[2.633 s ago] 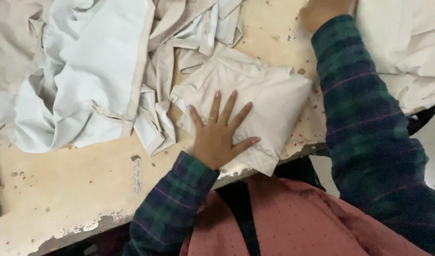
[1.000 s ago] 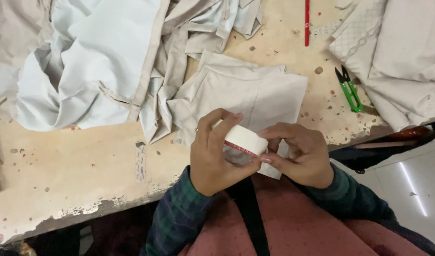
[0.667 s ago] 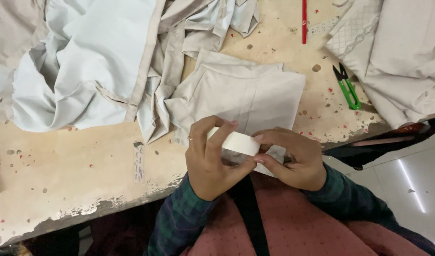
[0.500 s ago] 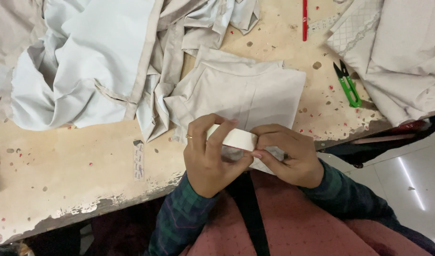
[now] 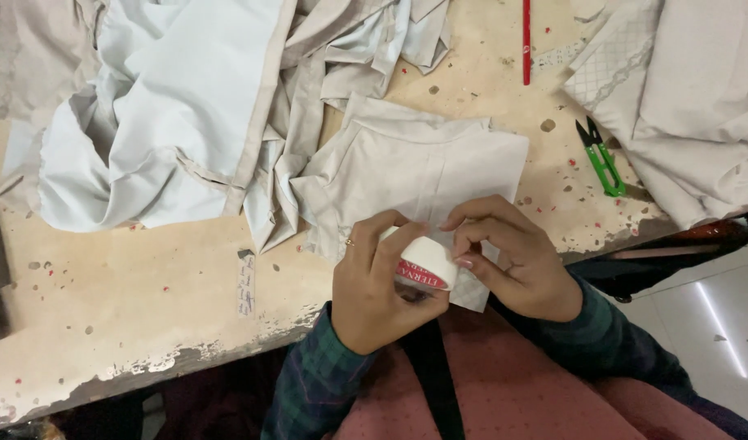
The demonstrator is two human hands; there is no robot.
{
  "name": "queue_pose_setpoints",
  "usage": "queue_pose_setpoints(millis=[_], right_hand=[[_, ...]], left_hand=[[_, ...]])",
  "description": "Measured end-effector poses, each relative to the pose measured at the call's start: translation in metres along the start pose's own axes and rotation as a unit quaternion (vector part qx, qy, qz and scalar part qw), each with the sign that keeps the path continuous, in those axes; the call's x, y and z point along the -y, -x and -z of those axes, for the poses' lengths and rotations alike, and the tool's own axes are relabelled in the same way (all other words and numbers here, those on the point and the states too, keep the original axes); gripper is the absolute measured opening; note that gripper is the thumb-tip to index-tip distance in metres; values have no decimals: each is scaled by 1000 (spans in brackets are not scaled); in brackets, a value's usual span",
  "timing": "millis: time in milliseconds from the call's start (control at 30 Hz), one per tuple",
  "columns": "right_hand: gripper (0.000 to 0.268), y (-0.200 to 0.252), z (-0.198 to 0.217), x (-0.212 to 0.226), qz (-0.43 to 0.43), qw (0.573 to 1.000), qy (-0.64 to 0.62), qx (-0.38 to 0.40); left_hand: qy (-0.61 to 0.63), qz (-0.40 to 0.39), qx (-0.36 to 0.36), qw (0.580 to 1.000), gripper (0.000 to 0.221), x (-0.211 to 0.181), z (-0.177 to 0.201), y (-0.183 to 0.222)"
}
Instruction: Trimming loose threads from a garment, folding it, and applying tape for packaging.
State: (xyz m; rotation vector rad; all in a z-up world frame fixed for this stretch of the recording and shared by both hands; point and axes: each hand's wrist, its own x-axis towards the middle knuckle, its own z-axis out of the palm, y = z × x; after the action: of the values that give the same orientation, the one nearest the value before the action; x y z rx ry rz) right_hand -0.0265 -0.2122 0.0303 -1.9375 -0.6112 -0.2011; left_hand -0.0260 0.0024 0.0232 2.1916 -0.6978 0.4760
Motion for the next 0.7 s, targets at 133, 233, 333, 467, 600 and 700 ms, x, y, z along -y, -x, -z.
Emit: queue_pose_setpoints(millis=[133, 233, 333, 467, 600, 700], right_hand=[[25, 6, -3, 2, 45, 999, 22, 17], [27, 7, -11, -7, 64, 997, -30, 2], [32, 5, -22, -16, 117, 992, -6, -38], [10, 7, -31, -22, 191, 971, 41, -137], [12, 21, -28, -27, 210, 955, 58, -199], [13, 17, -24, -31, 203, 967, -24, -152]], left_hand=[[69, 65, 35, 995, 79, -5, 12, -11], [95, 57, 33, 993, 76, -9, 16, -16], [138, 63, 45, 987, 72, -10, 13, -18], [180, 142, 138, 964, 105, -8, 7, -13], [220, 171, 86, 957, 97, -2, 2, -11], [264, 195, 45, 944, 93, -1, 5, -14]])
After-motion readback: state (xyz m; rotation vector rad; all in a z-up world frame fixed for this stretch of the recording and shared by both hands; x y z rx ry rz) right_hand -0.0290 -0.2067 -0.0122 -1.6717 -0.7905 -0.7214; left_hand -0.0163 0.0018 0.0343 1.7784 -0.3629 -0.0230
